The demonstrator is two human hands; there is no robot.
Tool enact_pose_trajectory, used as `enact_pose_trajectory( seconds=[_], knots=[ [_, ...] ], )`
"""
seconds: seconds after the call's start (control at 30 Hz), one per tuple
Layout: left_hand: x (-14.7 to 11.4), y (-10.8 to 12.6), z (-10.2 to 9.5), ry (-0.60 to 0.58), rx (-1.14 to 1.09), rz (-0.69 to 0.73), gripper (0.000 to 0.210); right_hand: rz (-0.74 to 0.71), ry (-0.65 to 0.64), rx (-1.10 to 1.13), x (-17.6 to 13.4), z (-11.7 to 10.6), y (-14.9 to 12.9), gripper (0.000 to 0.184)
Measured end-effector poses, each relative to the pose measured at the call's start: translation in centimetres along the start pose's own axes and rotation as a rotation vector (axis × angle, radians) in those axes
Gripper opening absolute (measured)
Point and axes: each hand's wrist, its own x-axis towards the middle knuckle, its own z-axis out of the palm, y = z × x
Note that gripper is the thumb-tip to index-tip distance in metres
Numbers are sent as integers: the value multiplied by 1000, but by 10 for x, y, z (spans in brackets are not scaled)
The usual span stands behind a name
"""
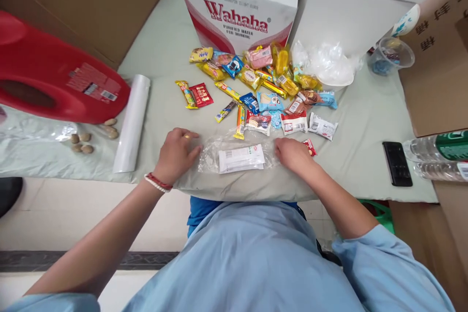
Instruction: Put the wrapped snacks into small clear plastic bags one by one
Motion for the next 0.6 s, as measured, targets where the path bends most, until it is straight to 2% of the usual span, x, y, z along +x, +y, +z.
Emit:
enact_pose_trajectory(
  seconds=[0.07,0.13,0.17,0.2,0.23,0.3,0.4,0.5,0.6],
  knots=[
    [-12,4,-3,264,-5,13,27,-3,29,-90,1,-10,-7,19],
    [-34,14,-6,531,-50,50,24,-44,183,-67,3,-22,-17,26],
    [-45,22,-6,592,-91,104,25,-90,272,-37,7,-29,-23,29],
    [-54,31,-3,565,-138,207,29,-154,344,-6,14,-35,-31,33],
    [-61,42,2,466,-174,318,33,-226,383,17,23,-40,-38,37],
    [-66,63,19,227,-132,425,36,-332,349,10,46,-49,-55,44],
    [-57,85,47,-7,79,348,35,-346,104,-93,83,-59,-75,47],
    [-49,91,63,-127,184,319,39,-384,-148,-55,104,-68,-83,24],
    [-53,89,66,-167,211,324,43,-532,-189,144,99,-73,-79,15]
  ],
)
